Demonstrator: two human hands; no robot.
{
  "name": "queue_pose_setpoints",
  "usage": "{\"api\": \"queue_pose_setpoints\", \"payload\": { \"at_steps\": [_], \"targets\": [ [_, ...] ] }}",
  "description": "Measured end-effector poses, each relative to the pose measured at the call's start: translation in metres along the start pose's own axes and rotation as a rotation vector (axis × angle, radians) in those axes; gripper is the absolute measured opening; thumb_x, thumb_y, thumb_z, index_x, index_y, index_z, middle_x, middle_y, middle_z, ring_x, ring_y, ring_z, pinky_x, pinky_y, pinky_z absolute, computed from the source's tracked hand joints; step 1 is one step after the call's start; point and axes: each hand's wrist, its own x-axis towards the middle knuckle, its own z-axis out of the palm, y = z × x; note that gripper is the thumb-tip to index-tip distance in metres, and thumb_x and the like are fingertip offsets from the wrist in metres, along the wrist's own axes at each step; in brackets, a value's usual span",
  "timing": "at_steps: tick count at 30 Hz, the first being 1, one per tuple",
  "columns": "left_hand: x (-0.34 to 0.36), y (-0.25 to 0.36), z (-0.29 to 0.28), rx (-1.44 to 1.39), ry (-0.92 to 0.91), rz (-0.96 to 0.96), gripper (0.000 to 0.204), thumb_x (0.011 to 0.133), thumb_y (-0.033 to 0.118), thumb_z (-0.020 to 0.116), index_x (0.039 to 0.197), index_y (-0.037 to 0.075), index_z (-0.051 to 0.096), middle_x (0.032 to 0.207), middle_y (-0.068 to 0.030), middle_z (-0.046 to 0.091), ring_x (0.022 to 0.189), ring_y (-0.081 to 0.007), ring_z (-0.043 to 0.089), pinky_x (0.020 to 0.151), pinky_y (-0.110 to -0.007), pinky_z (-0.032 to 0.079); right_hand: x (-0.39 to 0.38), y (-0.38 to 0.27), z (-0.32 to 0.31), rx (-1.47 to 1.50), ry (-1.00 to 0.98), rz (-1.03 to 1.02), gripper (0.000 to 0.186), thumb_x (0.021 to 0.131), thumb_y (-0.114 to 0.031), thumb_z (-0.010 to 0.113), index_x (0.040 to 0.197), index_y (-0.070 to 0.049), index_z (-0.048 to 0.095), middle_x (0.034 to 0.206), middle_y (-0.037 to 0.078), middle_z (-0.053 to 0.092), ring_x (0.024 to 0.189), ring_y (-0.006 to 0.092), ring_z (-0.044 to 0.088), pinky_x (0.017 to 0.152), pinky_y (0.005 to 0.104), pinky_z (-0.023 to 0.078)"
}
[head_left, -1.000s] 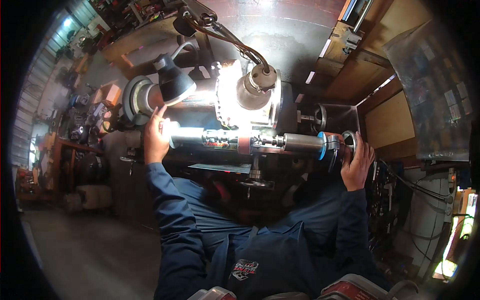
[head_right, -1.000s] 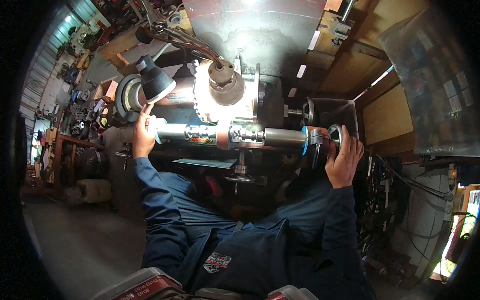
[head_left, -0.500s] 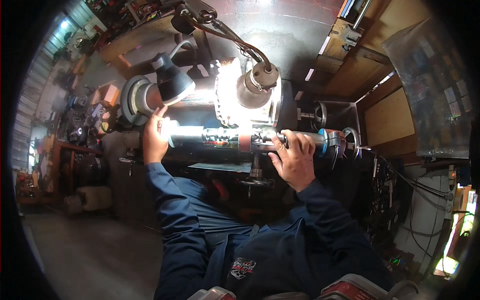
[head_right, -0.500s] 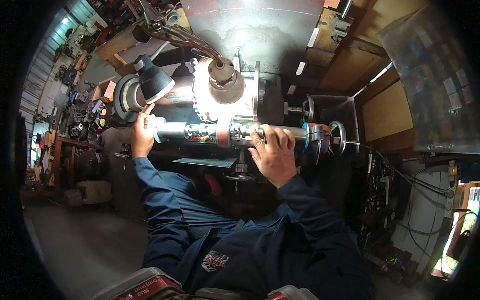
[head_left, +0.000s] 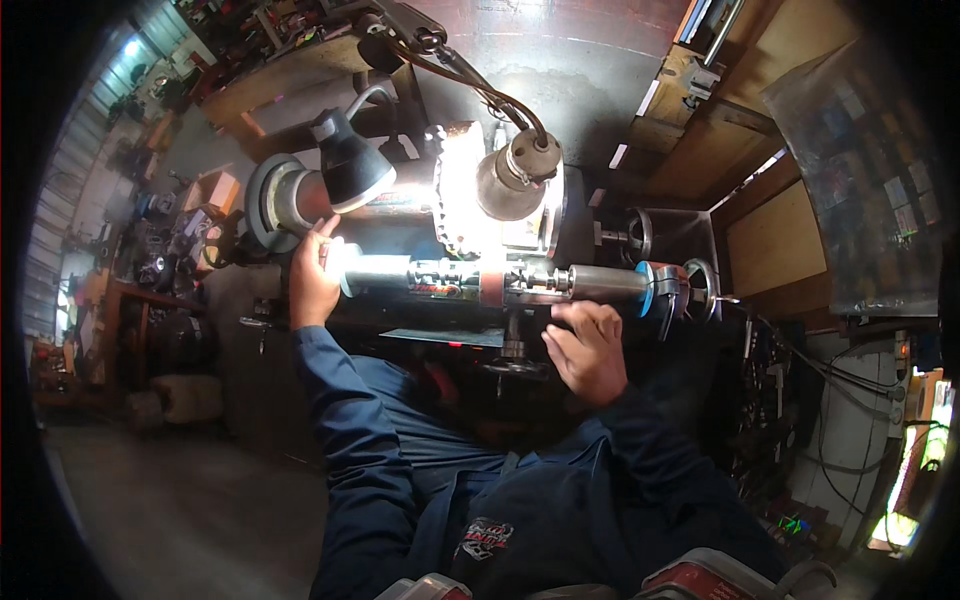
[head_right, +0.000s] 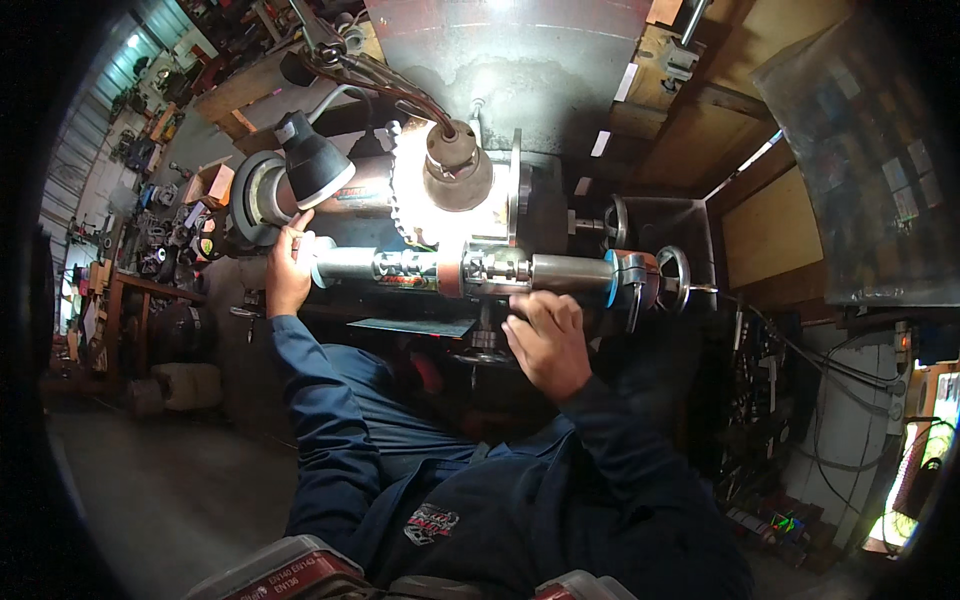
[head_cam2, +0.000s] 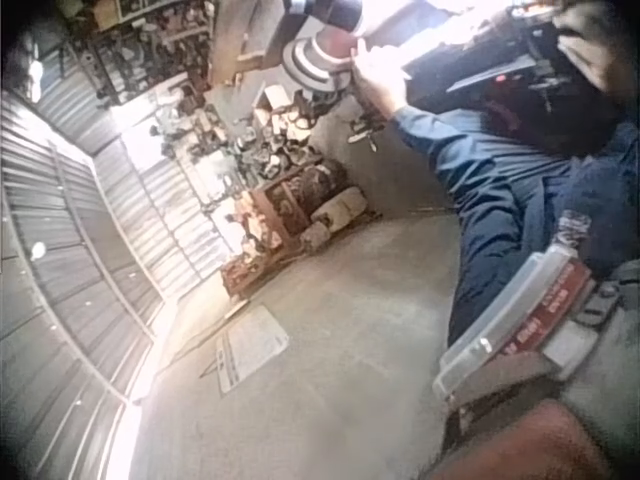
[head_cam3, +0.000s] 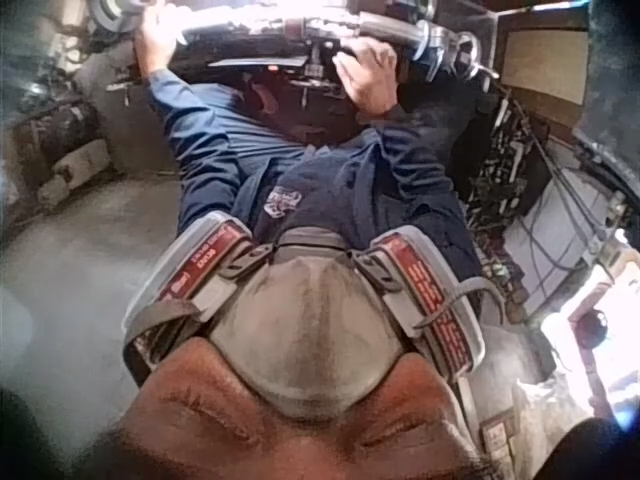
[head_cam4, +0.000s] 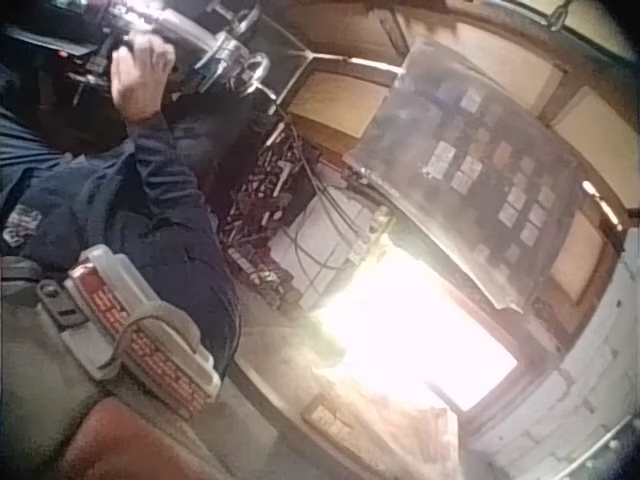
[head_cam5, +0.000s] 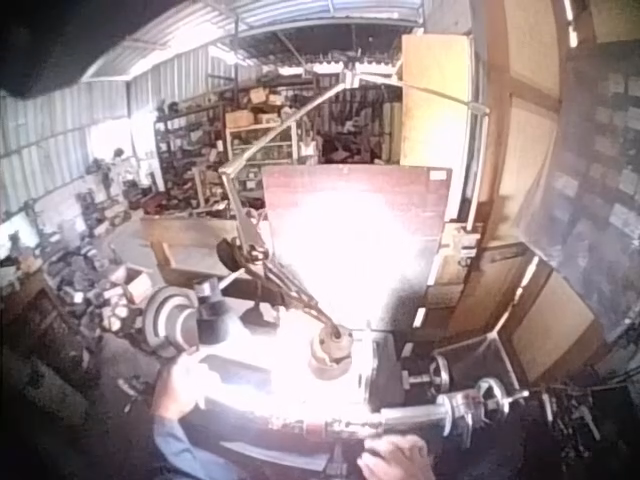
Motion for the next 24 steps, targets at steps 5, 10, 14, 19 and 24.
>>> {"api": "queue_pose_setpoints", "payload": {
  "at_steps": [5, 10, 14, 19, 24],
  "targets": [
    [0.002, 0.003, -0.003, 0.084, 0.024, 0.068, 0.028, 0.096, 0.014, 0.059, 0.121, 0.002, 0.06, 0.129, -0.0187, 0.063, 0.118, -0.0365, 0.059, 0.095, -0.04, 0.048, -0.013, 0.041, -0.08, 0.023, 0.203, 0.259, 0.01, 0.086, 0.001, 0.063, 0.081, -0.005, 0.056, 0.091, 0.011, 0.064, 0.083, 0.0296, 0.061, 0.077, 0.0397, 0.049],
    [0.006, 0.001, -0.002, 0.054, 0.013, -0.02, 0.039, 0.095, 0.015, 0.06, 0.134, 0.006, 0.057, 0.126, -0.0216, 0.063, 0.098, -0.0337, 0.065, 0.086, -0.038, 0.05, 0.0, 0.123, -0.111, -0.181, 0.234, 0.464, 0.041, 0.099, -0.021, 0.053, 0.134, -0.001, 0.053, 0.11, 0.02, 0.068, 0.102, 0.0378, 0.064, 0.09, 0.0444, 0.049],
    [0.009, 0.002, -0.003, -0.007, -0.056, -0.118, 0.025, 0.096, 0.018, 0.061, 0.115, 0.003, 0.056, 0.129, -0.022, 0.062, 0.082, -0.0328, 0.065, 0.075, -0.039, 0.051, -0.001, 0.139, -0.104, -0.314, -0.143, 0.638, 0.041, 0.099, -0.03, 0.054, 0.132, -0.006, 0.057, 0.106, 0.022, 0.069, 0.096, 0.0388, 0.067, 0.082, 0.0438, 0.052],
    [0.01, 0.008, -0.004, 0.024, -0.037, -0.076, 0.021, 0.097, 0.021, 0.061, 0.097, 0.001, 0.055, 0.115, -0.0223, 0.067, 0.077, -0.0348, 0.065, 0.07, -0.041, 0.051, -0.019, 0.136, -0.088, -0.481, 0.049, 0.481, 0.037, 0.097, -0.021, 0.055, 0.131, -0.01, 0.059, 0.113, 0.015, 0.069, 0.087, 0.0351, 0.066, 0.076, 0.0442, 0.05],
    [0.014, 0.013, -0.002, 0.027, -0.031, -0.111, 0.022, 0.097, 0.024, 0.062, 0.096, 0.003, 0.056, 0.081, -0.0177, 0.064, 0.075, -0.0341, 0.065, 0.068, -0.041, 0.049, -0.037, 0.131, -0.077, -0.451, 0.134, 0.471, 0.042, 0.097, -0.016, 0.052, 0.137, -0.005, 0.052, 0.118, 0.017, 0.067, 0.09, 0.036, 0.066, 0.081, 0.0437, 0.049]
  ]
}}
